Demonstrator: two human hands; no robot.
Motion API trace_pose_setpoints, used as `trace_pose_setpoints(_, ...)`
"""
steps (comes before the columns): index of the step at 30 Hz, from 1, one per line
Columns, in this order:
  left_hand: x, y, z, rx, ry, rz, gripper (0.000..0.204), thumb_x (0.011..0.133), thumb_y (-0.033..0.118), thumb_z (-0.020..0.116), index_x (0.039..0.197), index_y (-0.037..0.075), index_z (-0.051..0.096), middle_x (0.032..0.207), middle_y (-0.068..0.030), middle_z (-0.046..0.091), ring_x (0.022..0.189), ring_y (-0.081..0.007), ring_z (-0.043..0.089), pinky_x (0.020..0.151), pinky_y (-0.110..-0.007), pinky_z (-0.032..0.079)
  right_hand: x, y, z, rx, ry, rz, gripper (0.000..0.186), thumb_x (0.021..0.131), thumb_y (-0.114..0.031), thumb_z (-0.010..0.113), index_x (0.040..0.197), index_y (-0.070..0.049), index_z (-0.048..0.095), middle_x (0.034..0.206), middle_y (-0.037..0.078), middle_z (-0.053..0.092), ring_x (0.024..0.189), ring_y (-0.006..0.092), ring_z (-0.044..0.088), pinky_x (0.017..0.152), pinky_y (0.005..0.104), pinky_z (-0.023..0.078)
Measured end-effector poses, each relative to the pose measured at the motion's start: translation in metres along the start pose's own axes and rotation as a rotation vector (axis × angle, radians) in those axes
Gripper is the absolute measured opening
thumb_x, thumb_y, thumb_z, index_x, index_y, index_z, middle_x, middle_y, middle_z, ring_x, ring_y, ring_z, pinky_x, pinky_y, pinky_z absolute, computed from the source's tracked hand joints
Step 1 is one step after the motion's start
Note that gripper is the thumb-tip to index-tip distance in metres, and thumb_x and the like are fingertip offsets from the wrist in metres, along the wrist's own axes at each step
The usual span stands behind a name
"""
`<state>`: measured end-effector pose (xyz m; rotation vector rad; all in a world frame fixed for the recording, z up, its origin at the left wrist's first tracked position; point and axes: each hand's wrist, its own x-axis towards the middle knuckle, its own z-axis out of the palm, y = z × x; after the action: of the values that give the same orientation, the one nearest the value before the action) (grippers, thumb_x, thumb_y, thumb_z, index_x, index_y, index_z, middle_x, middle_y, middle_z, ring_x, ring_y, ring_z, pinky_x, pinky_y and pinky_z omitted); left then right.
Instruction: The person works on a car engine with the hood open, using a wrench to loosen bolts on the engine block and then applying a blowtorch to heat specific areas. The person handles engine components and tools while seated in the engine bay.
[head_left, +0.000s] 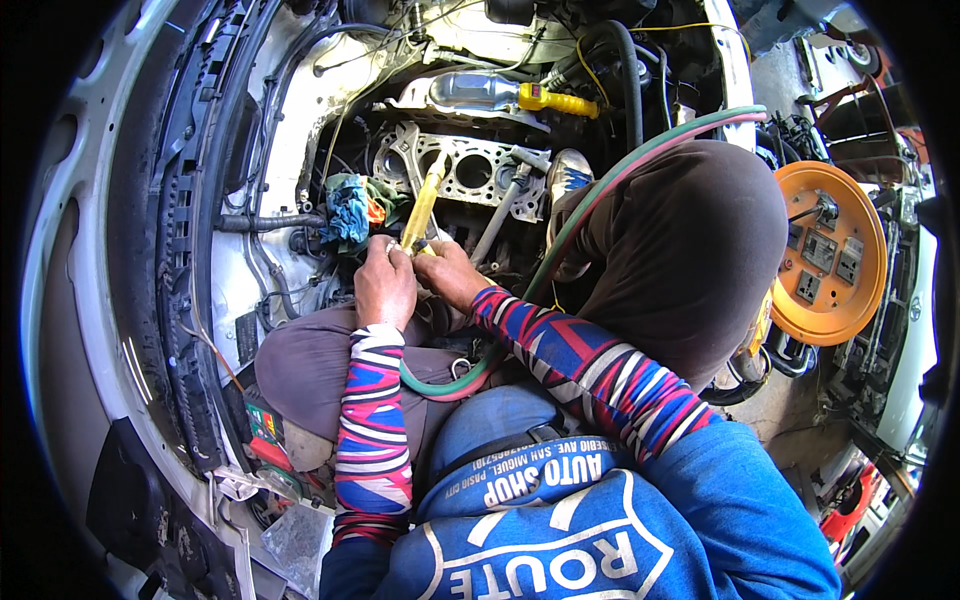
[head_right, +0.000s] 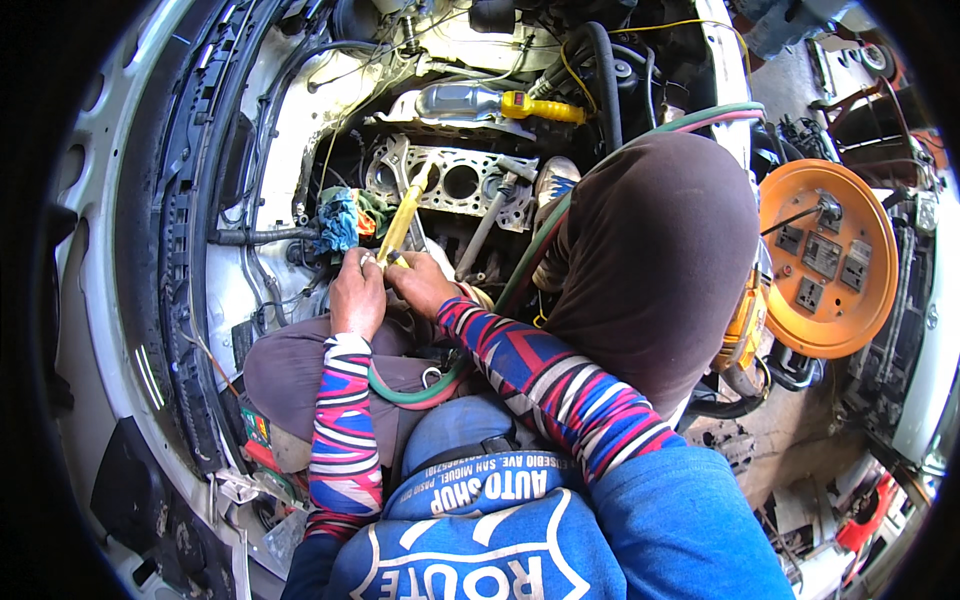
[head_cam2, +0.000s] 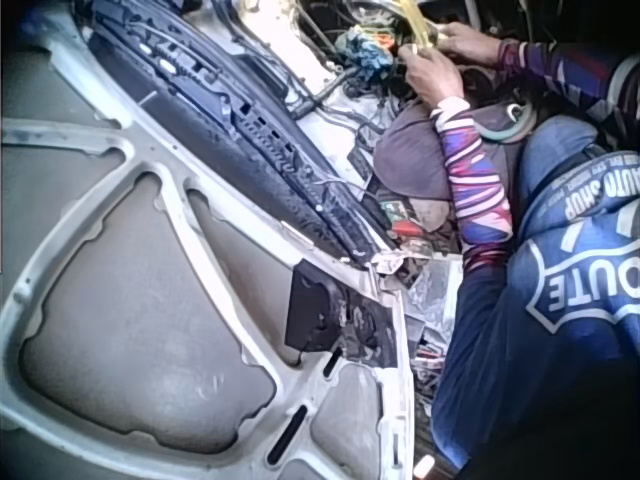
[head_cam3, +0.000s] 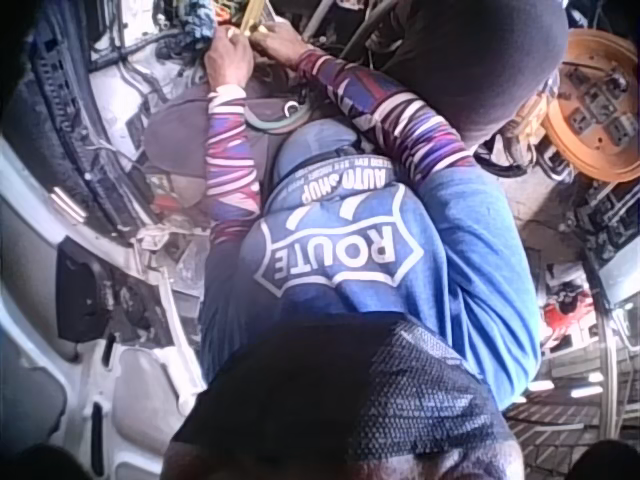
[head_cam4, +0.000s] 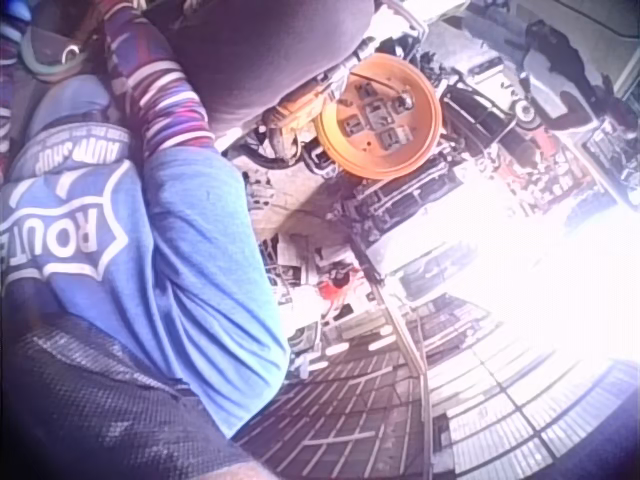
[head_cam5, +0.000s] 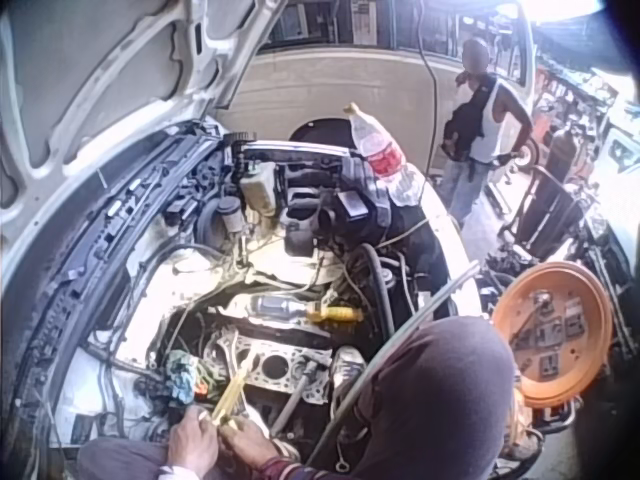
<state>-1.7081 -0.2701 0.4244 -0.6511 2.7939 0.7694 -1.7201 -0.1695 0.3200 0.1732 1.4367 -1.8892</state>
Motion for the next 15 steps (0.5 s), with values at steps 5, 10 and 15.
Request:
trace_pose_setpoints(5,-0.0003,0.0002,-0.0002,0.000,0.000,0.003,0.029,0.100,0.025,0.045,0.113,0.004,0.060,0.100,-0.0296,0.067,0.096,-0.0504,0.062,0.083,-0.056,0.048,0.0000,-0.0004,0.0007,0.021,0.007,-0.011,0.037,0.088,-0.026,0.061,0.101,0.008,0.068,0.080,0.010,0.068,0.071,0.0166,0.061,0.065,0.0326,0.048)
trace_pose_setpoints(10,-0.0008,0.0016,-0.0011,-0.010,-0.005,-0.011,0.029,0.100,0.025,0.045,0.113,0.004,0.059,0.100,-0.0294,0.067,0.097,-0.0504,0.062,0.084,-0.056,0.048,0.0005,0.0024,0.0000,-0.001,0.011,-0.005,0.037,0.087,-0.026,0.060,0.100,0.007,0.068,0.079,0.011,0.068,0.070,0.0173,0.061,0.065,0.0328,0.048)
trace_pose_setpoints(15,-0.0010,0.0018,-0.0017,-0.010,-0.008,-0.006,0.029,0.100,0.025,0.045,0.114,0.004,0.059,0.101,-0.0294,0.067,0.098,-0.0504,0.062,0.084,-0.055,0.048,0.0032,0.0053,0.0012,0.025,0.010,-0.022,0.037,0.087,-0.026,0.060,0.100,0.008,0.068,0.079,0.011,0.068,0.070,0.0175,0.061,0.065,0.0331,0.048)
